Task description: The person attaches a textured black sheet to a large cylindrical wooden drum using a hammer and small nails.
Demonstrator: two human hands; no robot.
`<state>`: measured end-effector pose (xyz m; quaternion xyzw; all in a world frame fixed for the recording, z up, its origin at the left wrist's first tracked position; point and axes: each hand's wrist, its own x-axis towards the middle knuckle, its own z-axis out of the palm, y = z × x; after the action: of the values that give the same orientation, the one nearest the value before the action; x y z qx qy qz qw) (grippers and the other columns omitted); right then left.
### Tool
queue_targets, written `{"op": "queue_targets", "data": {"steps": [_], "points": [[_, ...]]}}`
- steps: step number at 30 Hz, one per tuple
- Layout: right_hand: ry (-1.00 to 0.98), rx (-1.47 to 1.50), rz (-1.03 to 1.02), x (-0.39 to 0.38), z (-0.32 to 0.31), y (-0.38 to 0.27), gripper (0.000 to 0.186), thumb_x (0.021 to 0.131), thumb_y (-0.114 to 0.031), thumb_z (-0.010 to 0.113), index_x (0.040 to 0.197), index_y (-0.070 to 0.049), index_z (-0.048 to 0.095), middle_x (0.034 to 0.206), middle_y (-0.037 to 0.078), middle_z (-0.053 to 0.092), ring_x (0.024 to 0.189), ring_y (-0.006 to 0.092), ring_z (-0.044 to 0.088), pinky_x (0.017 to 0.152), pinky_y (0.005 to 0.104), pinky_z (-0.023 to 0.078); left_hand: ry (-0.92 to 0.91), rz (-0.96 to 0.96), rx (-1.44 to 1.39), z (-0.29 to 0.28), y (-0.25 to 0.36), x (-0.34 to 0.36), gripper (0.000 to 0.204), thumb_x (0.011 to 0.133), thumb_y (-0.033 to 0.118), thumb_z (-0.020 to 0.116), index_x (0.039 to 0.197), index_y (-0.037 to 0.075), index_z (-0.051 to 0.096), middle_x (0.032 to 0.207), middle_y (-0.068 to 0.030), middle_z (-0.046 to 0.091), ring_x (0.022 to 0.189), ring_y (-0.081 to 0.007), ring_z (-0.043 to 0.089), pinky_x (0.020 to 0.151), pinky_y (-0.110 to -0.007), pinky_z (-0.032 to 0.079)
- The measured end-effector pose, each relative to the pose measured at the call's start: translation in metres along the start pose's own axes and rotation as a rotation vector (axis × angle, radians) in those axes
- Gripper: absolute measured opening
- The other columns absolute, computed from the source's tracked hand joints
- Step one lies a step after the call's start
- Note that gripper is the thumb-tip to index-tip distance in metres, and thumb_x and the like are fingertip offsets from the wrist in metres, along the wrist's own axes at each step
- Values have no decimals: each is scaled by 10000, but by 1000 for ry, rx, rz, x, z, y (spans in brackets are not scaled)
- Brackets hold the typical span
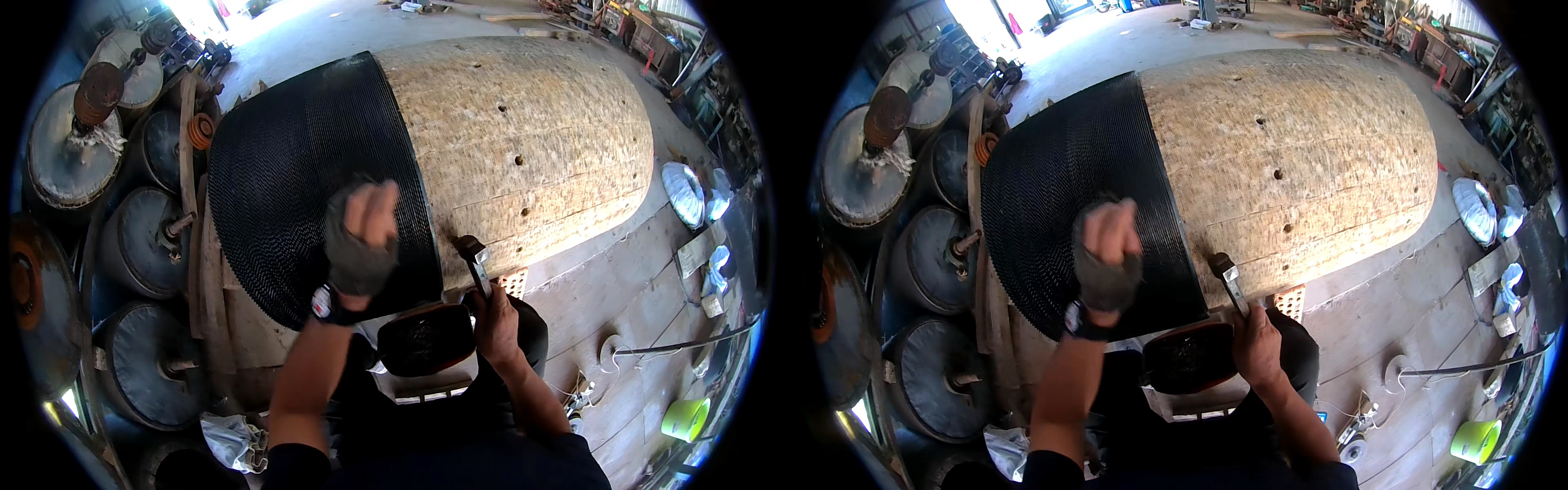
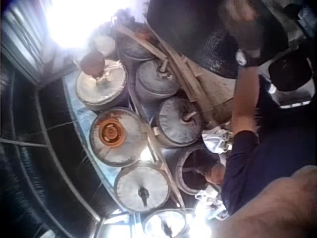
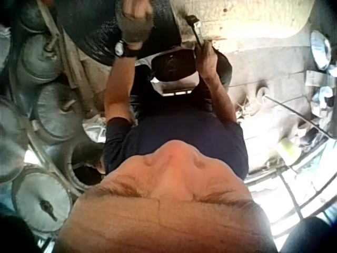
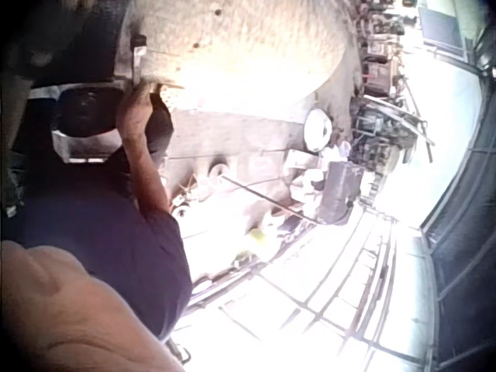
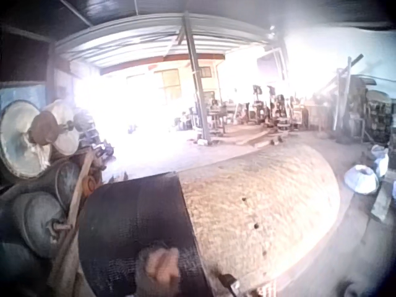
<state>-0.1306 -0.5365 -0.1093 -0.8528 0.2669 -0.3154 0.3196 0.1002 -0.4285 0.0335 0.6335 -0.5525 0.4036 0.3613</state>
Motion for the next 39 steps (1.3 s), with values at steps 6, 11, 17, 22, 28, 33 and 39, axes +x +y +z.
{"op": "queue_targets", "data": {"steps": [6, 11, 17, 22, 28, 33, 39], "points": [[-28, 60, -36, -13, -10, -2, 268, 937, -73, 643, 1154, 13, 513, 890, 268, 654, 800, 471, 657, 649, 502, 536, -82, -270, -463, 33, 70, -69, 502, 837, -126, 643, 1314, 21, 588, 1044, -132, 684, 840, -268, 679, 802, -404, 538], [-58, 121, 16, -17, -16, -7, 264, 946, -76, 630, 1166, 11, 512, 877, 274, 657, 802, 483, 661, 651, 511, 537, -124, -215, -277, 32, 71, -76, 517, 875, -106, 643, 1367, 15, 540, 1024, -125, 681, 826, -234, 673, 806, -382, 531], [-35, 155, 21, -24, -5, 1, 270, 954, -73, 616, 1186, 14, 509, 879, 281, 653, 805, 499, 653, 651, 521, 529, 4, -292, -315, 46, 65, -87, 509, 904, -54, 634, 1394, 30, 528, 960, -109, 666, 821, -239, 647, 789, -383, 517], [-17, 180, -17, -25, 1, 7, 264, 954, -58, 603, 1188, 23, 510, 886, 299, 646, 803, 508, 647, 657, 524, 526, -84, -332, -371, 45, 65, -86, 576, 891, -47, 623, 1443, 50, 491, 905, -96, 648, 772, -248, 621, 767, -387, 501], [-8, 178, 15, -26, 5, 10, 279, 960, -55, 596, 1208, 33, 502, 877, 304, 644, 794, 508, 647, 659, 512, 523, -250, -417, -446, 40, 68, -71, 682, 797, -96, 626, 1452, 20, 474, 896, -85, 625, 762, -191, 606, 750, -361, 495], [-6, 196, 46, -20, -1, 2, 280, 979, -63, 583, 1231, 30, 503, 865, 296, 644, 768, 486, 656, 647, 495, 520, -100, -375, -315, 49, 75, -66, 773, 707, -78, 665, 1448, 18, 464, 884, -70, 634, 784, -220, 615, 811, -412, 488], [5, 184, 25, -21, -3, 8, 286, 986, -74, 581, 1240, 32, 507, 859, 280, 648, 758, 466, 664, 642, 484, 522, -103, -384, -274, 57, 69, -76, 786, 711, -66, 664, 1460, 7, 438, 867, -65, 633, 800, -236, 617, 853, -432, 479]]}}
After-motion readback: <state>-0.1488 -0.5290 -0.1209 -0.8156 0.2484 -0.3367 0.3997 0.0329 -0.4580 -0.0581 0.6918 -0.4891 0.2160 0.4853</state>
